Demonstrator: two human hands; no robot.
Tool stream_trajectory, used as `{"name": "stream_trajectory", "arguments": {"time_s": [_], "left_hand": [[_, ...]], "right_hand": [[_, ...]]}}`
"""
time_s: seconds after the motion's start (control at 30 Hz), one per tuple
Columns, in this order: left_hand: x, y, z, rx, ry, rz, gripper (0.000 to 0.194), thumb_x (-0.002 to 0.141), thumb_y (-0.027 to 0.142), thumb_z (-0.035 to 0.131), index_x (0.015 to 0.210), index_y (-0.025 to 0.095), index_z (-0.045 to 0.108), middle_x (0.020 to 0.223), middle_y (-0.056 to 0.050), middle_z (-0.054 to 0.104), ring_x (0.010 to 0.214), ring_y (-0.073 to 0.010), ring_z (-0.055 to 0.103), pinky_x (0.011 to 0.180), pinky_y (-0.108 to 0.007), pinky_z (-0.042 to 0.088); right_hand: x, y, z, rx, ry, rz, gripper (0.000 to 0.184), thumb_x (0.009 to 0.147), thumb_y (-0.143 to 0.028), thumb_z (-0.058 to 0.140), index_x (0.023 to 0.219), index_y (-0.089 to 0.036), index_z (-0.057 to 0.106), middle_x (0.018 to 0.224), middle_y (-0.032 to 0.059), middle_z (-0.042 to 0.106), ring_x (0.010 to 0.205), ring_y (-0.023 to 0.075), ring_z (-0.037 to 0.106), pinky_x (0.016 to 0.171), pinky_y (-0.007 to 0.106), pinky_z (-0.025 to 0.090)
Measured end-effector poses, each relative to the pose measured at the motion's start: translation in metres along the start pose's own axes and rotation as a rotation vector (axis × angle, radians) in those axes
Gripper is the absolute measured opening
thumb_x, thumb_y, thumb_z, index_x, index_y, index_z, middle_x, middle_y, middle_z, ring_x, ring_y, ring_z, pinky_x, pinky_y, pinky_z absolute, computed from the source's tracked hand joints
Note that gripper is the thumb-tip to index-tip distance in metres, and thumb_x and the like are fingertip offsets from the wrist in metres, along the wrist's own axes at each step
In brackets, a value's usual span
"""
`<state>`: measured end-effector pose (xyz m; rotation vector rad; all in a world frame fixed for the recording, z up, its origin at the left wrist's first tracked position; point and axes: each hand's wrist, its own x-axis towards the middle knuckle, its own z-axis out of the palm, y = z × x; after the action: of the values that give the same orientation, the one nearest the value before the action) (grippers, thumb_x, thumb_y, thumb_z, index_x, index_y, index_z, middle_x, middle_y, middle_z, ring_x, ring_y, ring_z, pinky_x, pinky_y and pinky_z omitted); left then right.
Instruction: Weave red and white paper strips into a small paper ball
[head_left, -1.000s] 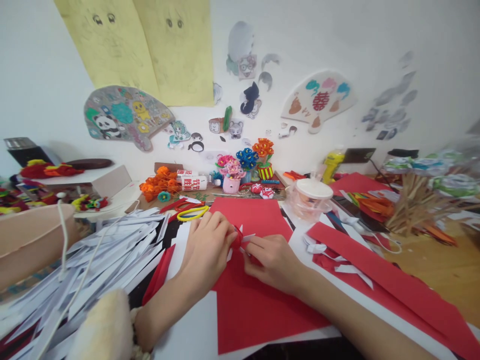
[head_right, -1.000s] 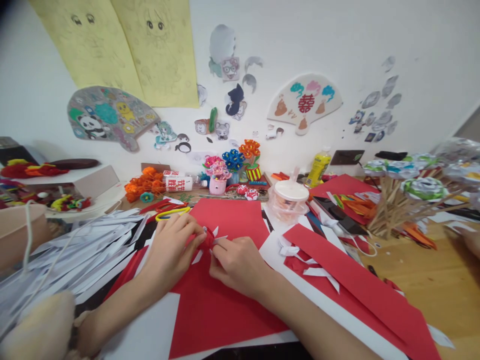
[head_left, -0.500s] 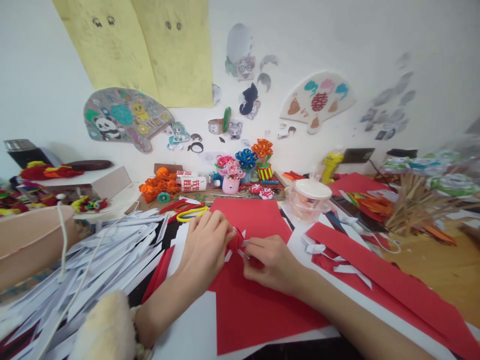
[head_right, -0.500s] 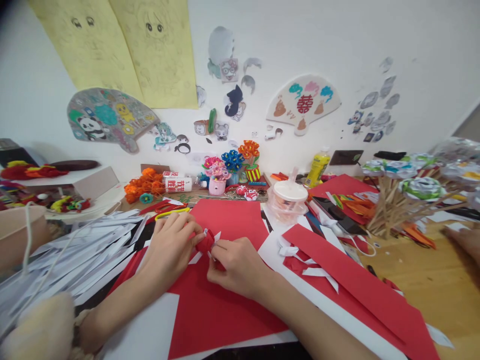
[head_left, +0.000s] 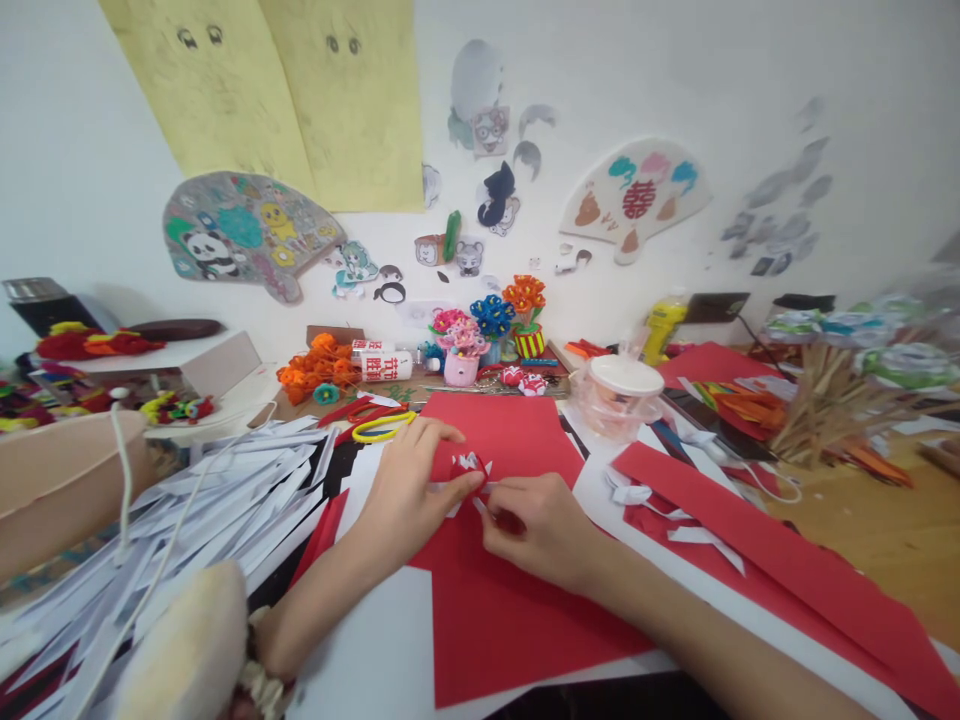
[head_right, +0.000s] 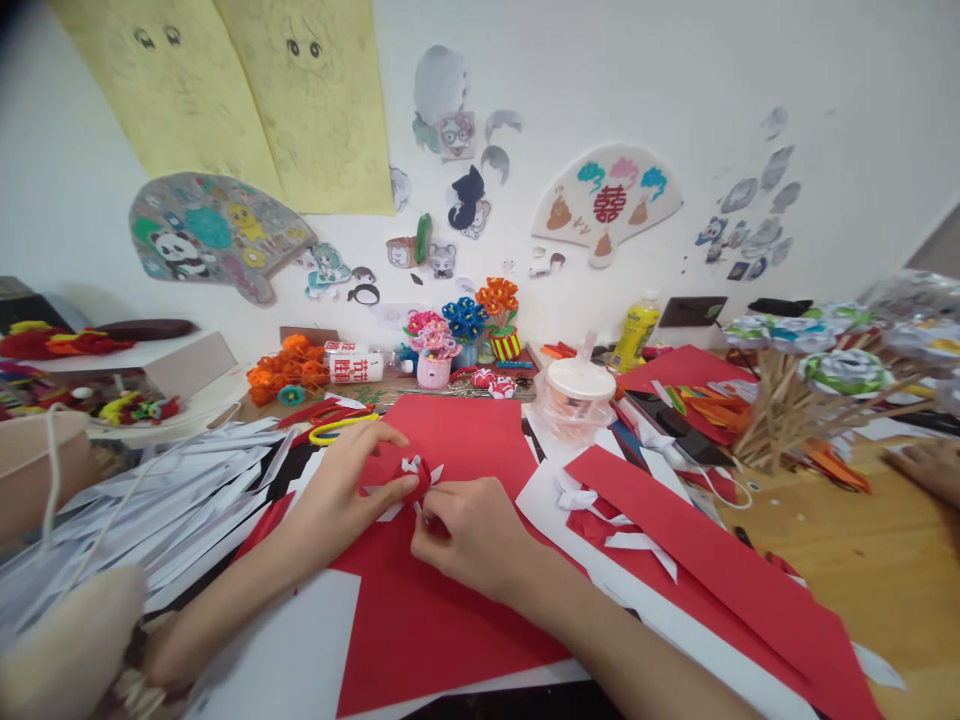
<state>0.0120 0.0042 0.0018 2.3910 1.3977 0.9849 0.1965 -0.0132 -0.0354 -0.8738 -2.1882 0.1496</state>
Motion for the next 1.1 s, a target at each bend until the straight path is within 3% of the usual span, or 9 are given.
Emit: {"name": "stream_trajectory", "arguments": {"time_s": [0.1,0.23,0.37,0.5,0.7,0.83,1.1], "left_hand": [[0.0,-0.004,0.0,-0.103,-0.116,-0.105,0.038,0.076,0.034,0.072,0.11,0.02,0.06,0.109,-0.007,0.068,0.099,-0.0251,0.062,0.085,-0.038,0.047],[0.001,-0.006,-0.002,-0.173,-0.238,-0.15,0.026,0.076,0.03,0.07,0.1,0.022,0.068,0.092,-0.003,0.074,0.082,-0.0209,0.068,0.073,-0.03,0.05],[0.001,-0.007,-0.004,-0.181,-0.248,-0.086,0.024,0.075,0.026,0.071,0.098,0.023,0.069,0.093,0.0,0.075,0.082,-0.0191,0.068,0.074,-0.028,0.048],[0.002,-0.007,-0.006,-0.174,-0.271,-0.051,0.024,0.077,0.025,0.069,0.1,0.024,0.069,0.1,-0.001,0.075,0.087,-0.0202,0.068,0.078,-0.03,0.048],[0.001,-0.008,-0.006,-0.2,-0.287,-0.007,0.027,0.075,0.021,0.069,0.101,0.024,0.068,0.104,-0.002,0.074,0.093,-0.021,0.067,0.083,-0.031,0.049],[0.001,-0.008,-0.005,-0.197,-0.305,0.005,0.025,0.076,0.022,0.069,0.1,0.023,0.068,0.101,-0.003,0.074,0.091,-0.0212,0.066,0.082,-0.031,0.048],[0.001,0.0,-0.008,-0.225,-0.358,0.069,0.019,0.081,0.022,0.066,0.1,0.022,0.067,0.099,-0.001,0.073,0.086,-0.0181,0.064,0.079,-0.029,0.047]], "right_hand": [[0.001,0.0,-0.001,0.029,-0.028,0.04,0.015,0.074,-0.012,0.058,0.06,-0.017,0.056,0.056,-0.0029,0.06,0.048,0.008,0.049,0.05,0.02,0.029],[0.007,0.003,-0.009,0.106,0.01,0.083,0.023,0.084,-0.025,0.061,0.062,-0.017,0.058,0.056,-0.0034,0.058,0.047,0.0075,0.048,0.049,0.02,0.031],[0.013,0.013,-0.02,0.047,0.116,0.105,0.009,0.091,-0.023,0.057,0.089,-0.019,0.065,0.08,0.0013,0.065,0.064,0.0107,0.058,0.061,0.021,0.042],[0.013,0.019,-0.025,0.106,-0.025,-0.007,0.013,0.092,-0.022,0.058,0.104,-0.021,0.064,0.101,0.005,0.065,0.088,0.0148,0.063,0.076,0.024,0.048],[0.011,0.017,-0.021,0.121,-0.069,-0.034,0.017,0.09,-0.018,0.061,0.106,-0.021,0.062,0.103,0.0057,0.064,0.093,0.0168,0.062,0.079,0.027,0.049],[0.012,0.016,-0.021,0.162,-0.076,-0.028,0.009,0.088,-0.015,0.062,0.096,-0.021,0.062,0.099,0.0042,0.063,0.088,0.0155,0.061,0.077,0.026,0.049],[0.012,0.013,-0.022,0.19,-0.149,0.08,0.012,0.085,-0.021,0.067,0.091,-0.021,0.057,0.098,0.0023,0.058,0.085,0.0155,0.06,0.077,0.027,0.047]]}}
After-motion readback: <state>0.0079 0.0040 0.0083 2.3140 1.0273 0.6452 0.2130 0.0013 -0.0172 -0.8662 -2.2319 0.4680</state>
